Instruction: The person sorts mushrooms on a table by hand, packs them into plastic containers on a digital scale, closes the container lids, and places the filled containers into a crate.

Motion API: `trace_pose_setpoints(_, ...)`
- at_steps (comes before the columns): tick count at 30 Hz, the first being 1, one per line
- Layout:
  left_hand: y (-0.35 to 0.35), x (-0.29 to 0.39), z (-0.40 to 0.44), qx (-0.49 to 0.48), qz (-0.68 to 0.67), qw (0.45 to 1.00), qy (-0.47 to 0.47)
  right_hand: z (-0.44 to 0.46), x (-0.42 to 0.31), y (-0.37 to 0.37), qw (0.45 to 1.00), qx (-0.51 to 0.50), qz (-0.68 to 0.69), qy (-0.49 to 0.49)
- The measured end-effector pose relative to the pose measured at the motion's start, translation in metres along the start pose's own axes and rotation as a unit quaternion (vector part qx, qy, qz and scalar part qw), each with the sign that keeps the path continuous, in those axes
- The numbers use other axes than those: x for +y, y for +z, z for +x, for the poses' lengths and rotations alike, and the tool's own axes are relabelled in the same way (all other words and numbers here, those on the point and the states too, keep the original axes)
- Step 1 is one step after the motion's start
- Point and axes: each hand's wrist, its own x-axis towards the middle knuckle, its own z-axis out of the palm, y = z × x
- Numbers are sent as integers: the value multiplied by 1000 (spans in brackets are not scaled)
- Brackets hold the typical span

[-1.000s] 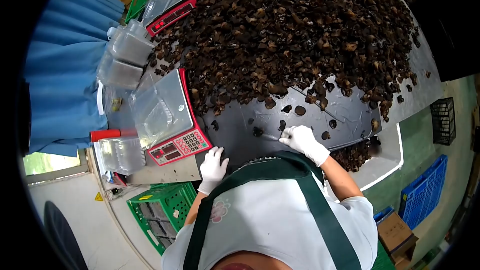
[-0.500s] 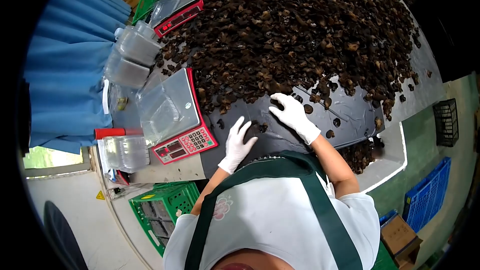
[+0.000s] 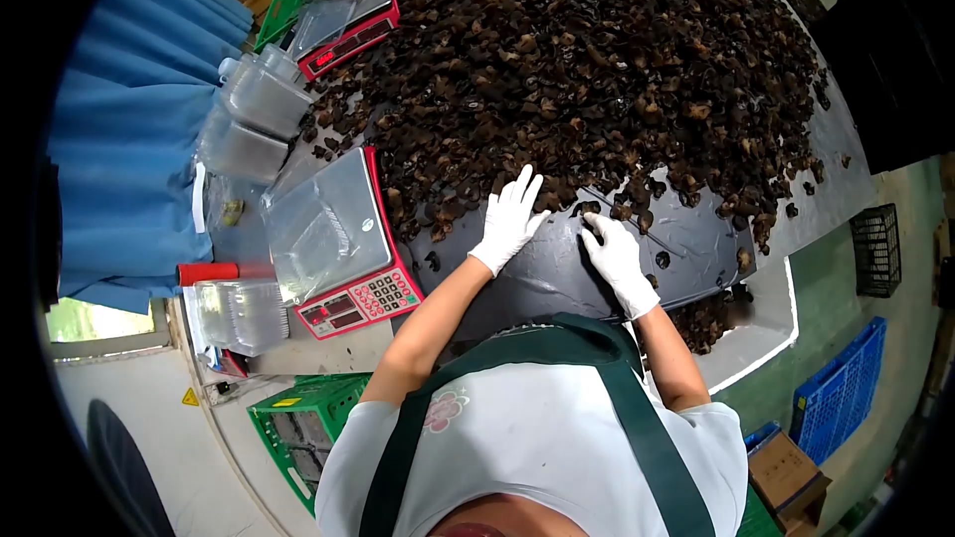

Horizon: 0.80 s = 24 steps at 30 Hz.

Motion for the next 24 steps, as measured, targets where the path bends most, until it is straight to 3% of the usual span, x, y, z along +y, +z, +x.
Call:
trace_pose_setpoints(2,-19,4,12,-18,-6,1000,-1,19,-2,-10,1000,19,8,4)
trace_pose_setpoints(3,-26,5,14,27,-24,999,6,30,-21,-25,999,-2,24,44)
trace_pose_setpoints(5,-43,2,21,131,-69,989,25,56,-13,-26,999,38,-23,-20)
trace_pose_setpoints(8,-62,-20,39,223,-106,969,-22,106,-9,-31,992,76,-76,-64)
trace_pose_setpoints(11,-56,-56,59,195,-25,974,-109,157,-15,-38,964,149,-190,-112)
trace_pose_setpoints(15,-45,-66,91,81,9,982,-171,209,-17,-29,937,219,-265,-61)
trace_pose_setpoints(18,-36,-53,106,-9,62,986,-155,206,-18,-17,963,83,-254,45)
trace_pose_setpoints(21,-17,-38,91,-22,40,994,-96,166,-21,3,977,23,-207,40)
trace_pose_setpoints(24,-16,-13,58,-26,18,997,-77,112,-14,25,984,50,-166,-45)
